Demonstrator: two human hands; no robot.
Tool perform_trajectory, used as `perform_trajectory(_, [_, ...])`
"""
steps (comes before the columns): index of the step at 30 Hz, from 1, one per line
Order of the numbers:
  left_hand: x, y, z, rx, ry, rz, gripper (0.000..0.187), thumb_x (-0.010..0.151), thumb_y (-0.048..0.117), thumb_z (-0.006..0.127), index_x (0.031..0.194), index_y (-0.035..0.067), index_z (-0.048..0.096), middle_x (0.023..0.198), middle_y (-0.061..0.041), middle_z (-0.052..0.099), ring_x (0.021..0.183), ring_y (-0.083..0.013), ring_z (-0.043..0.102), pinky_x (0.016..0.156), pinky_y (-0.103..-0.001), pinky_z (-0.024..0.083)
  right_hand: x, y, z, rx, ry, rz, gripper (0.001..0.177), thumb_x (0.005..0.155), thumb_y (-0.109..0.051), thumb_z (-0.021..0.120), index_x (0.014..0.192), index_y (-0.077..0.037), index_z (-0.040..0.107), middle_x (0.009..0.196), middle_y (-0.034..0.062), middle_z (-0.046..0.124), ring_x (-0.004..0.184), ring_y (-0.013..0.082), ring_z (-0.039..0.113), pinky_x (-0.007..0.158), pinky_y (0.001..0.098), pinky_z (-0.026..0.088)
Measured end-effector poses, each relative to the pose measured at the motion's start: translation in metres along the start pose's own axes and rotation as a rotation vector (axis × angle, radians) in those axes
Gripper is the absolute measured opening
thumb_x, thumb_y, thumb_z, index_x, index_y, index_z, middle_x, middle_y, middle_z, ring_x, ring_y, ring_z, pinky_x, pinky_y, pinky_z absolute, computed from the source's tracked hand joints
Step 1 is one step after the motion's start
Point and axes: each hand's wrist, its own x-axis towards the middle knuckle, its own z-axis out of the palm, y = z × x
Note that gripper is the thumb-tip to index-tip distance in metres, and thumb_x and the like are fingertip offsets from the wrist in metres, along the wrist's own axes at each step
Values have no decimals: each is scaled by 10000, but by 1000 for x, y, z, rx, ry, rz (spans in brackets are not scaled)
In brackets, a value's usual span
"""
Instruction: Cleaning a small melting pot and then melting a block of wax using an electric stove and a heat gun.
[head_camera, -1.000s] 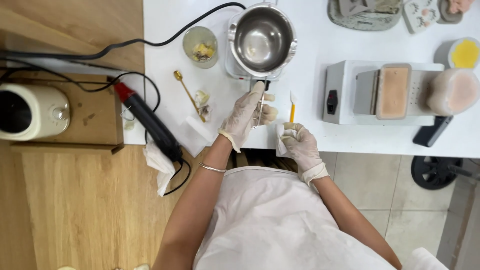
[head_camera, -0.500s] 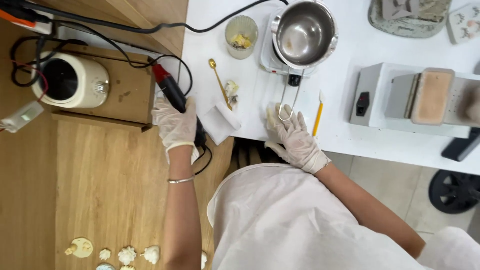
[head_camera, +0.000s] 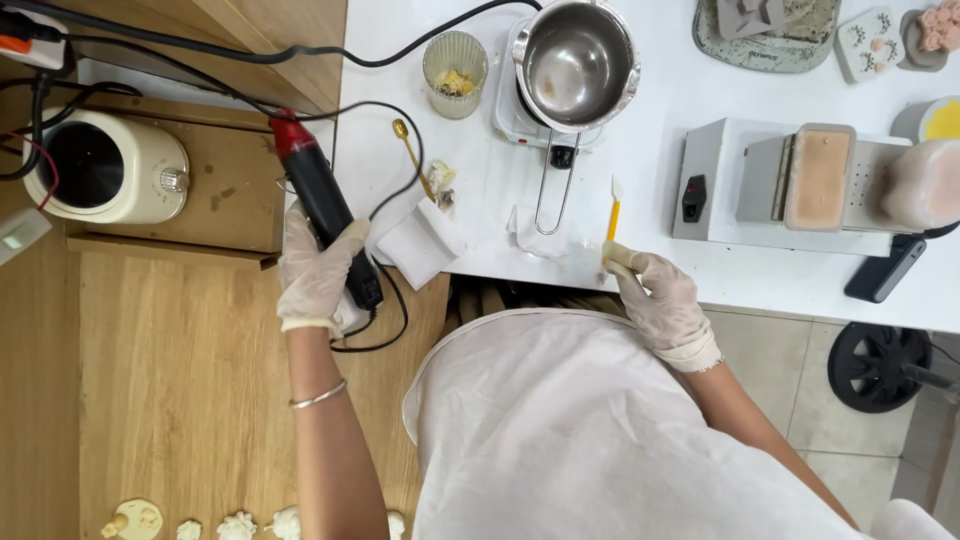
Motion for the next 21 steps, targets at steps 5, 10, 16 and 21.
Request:
perform_trajectory(5, [-39, 8, -16, -463, -159, 2, 581, 887, 42, 751, 1416, 121, 524, 1137, -53, 658, 977, -120, 638, 866, -297, 553, 23, -48, -15, 53, -13, -115, 107, 968, -12, 699, 1028, -48, 618, 1192, 100, 769, 942, 221, 759, 807, 301, 603])
perform_trajectory(10, [-78, 37, -25, -822, -272, 42, 424, 973, -13, 655, 1368, 94, 545, 1136, -115, 706, 955, -163, 646, 847, -310, 547, 48, -100, -7, 2, 64, -514, 317, 950, 28, 722, 1239, -56, 621, 1173, 102, 746, 961, 244, 743, 824, 326, 599])
perform_trajectory(16, [-100, 79, 9, -1148, -267, 173, 447, 942, -85, 651, 1347, 57, 527, 1248, -119, 689, 1156, -218, 677, 1067, -369, 556, 89, -154, -5, 216, -243, -663, 958, 726, -177, 851, 1537, 17, 380, 1518, 247, 469, 1371, 336, 488, 1124, 424, 436])
perform_trajectory(21, [-96, 96, 12, -1271, -234, 346, 451, 986, -75, 658, 1397, 46, 519, 1318, -140, 674, 1216, -248, 658, 1127, -403, 527, 84, -128, -13, 769, -465, -184, 819, 865, -58, 733, 1588, -27, 349, 1518, 136, 529, 1368, 212, 514, 1158, 408, 405])
